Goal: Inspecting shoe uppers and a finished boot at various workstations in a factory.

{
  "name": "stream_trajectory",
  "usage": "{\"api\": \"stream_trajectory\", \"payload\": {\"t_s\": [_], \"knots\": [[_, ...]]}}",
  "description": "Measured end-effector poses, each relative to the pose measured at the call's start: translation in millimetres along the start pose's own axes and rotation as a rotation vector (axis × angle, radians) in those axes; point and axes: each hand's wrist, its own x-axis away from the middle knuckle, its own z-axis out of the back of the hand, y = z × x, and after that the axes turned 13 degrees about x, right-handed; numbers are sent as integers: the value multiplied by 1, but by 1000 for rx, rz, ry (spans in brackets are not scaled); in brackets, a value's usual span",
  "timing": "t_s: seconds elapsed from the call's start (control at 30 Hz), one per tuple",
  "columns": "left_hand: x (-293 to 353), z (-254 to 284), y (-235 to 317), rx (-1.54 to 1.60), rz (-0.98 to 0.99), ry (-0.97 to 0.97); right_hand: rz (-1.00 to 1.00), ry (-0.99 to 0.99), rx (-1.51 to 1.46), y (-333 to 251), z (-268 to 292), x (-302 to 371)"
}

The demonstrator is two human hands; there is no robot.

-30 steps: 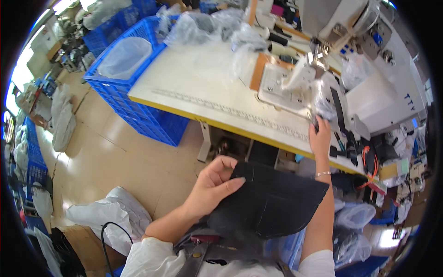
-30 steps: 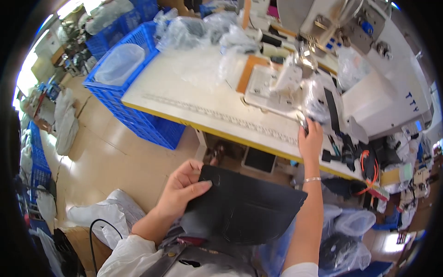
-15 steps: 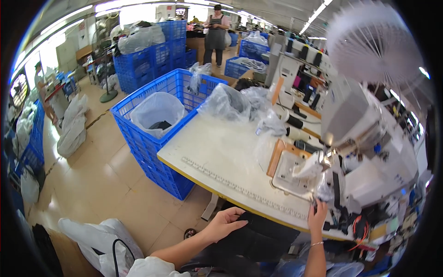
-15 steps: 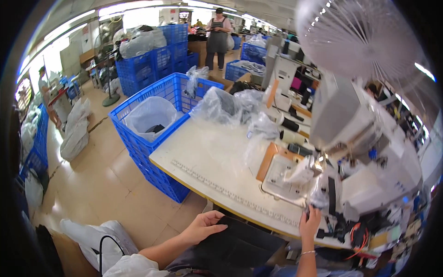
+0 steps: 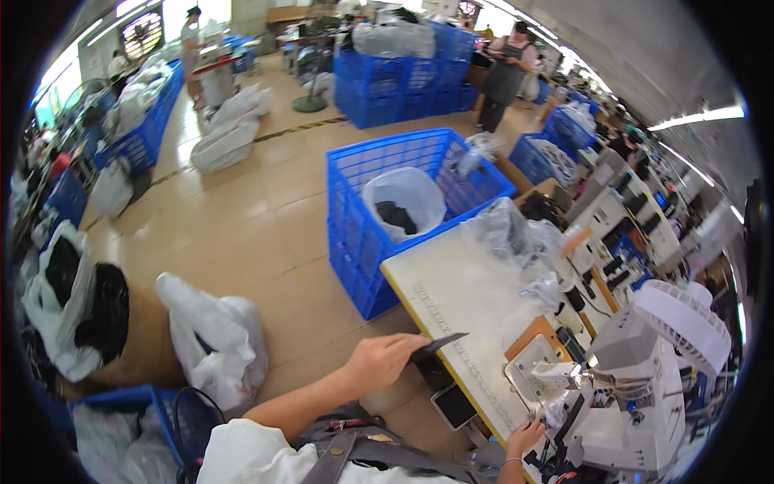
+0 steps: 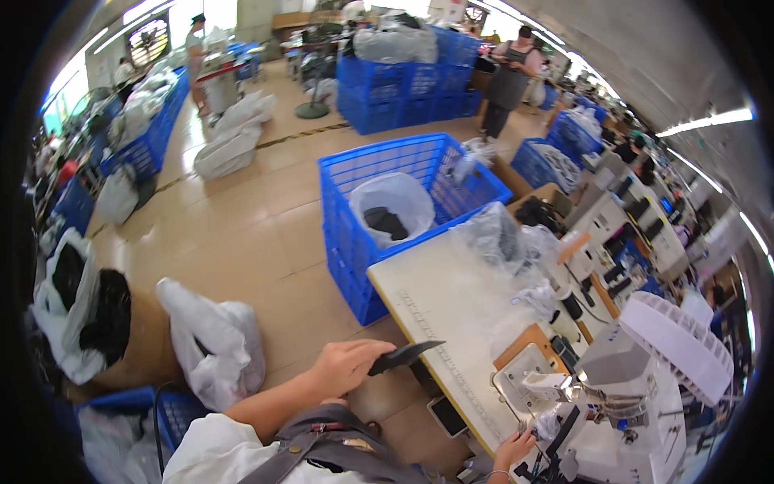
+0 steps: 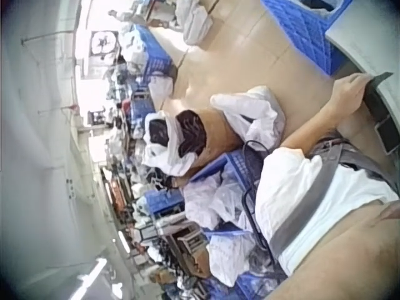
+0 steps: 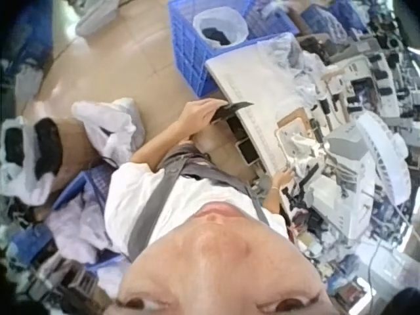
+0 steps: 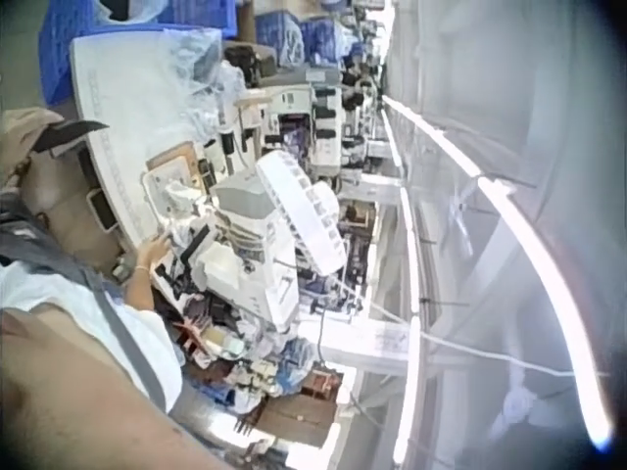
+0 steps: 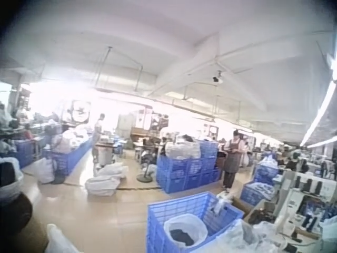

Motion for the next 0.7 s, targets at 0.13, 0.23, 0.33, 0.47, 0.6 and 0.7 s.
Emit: {"api": "stream_trajectory", "payload": {"t_s": [0.13, 0.23, 0.33, 0.47, 0.6, 0.7], "knots": [[11, 45, 13, -164, 47, 171, -55, 0, 104, -21, 10, 3], [22, 86, 10, -321, -4, 325, 74, 87, 32, -57, 20, -1], [20, 124, 15, -516, -201, 445, 320, 71, -322, -131, 36, -13], [-6, 161, 35, -713, -457, 399, 531, -147, -860, -281, 95, -28], [-6, 191, 15, -712, -592, 335, 778, -871, -1395, -434, 241, -45], [-12, 214, 9, -673, -593, 283, 914, -1334, -1901, -505, 314, -44]]}}
